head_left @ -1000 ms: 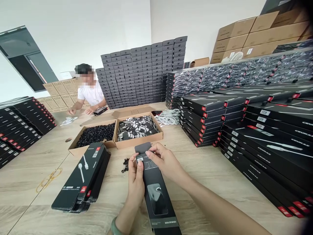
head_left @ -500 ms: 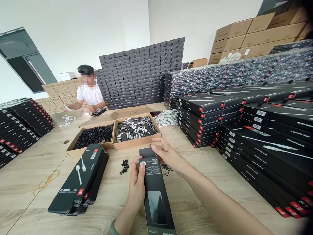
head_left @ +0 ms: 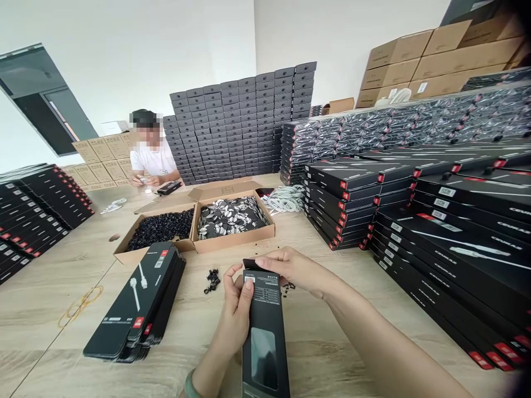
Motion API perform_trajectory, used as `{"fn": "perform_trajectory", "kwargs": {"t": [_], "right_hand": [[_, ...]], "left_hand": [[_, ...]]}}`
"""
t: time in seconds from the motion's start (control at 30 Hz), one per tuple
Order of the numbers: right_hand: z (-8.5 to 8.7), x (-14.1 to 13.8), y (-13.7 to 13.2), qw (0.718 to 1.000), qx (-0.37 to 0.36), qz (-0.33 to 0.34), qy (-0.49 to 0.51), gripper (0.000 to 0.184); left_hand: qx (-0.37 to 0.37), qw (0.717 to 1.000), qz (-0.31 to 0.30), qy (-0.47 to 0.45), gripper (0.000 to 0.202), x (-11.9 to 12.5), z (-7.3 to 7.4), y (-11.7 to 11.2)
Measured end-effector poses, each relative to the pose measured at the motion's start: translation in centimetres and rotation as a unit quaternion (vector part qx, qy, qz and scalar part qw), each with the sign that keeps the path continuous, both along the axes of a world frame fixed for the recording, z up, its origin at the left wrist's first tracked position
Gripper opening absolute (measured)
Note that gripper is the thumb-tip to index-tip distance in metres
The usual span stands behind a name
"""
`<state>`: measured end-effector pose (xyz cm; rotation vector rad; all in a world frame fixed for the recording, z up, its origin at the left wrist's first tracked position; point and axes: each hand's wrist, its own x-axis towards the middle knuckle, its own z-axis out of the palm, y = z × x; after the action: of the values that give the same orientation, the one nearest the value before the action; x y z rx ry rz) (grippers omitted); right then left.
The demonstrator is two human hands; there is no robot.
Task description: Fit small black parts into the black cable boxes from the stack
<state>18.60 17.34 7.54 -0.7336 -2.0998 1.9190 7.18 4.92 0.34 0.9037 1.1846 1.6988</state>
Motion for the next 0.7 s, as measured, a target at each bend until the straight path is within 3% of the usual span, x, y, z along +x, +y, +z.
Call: {"fn": "perform_trajectory", "kwargs": {"t": [0.1,0.33,0.57,0.7], "right_hand": [[0.2,0.1,0.1,0.999,-0.051,-0.008,-0.003,0.052],[-0.5,-0.1,0.5,0.996,-0.085,-0.028,-0.003,0.047],[-1.0,-0.6,0.1,0.997,-0.052,-0.050,0.023,0.041],[-1.1,-0.8,0.1,0.998,0.020,-0.049,0.021,0.034]], "left_hand": [[0.009,1.000,-0.006,0.005,0.033,0.2,0.3,-0.2],[0.013,1.000,0.005,0.027,0.032,0.0,0.0,-0.3],[0.002,1.000,0.012,0.014,0.033,0.0,-0.2,-0.3],[-0.002,1.000,0.023,0.006,0.035,0.0,-0.1,-0.3]]}}
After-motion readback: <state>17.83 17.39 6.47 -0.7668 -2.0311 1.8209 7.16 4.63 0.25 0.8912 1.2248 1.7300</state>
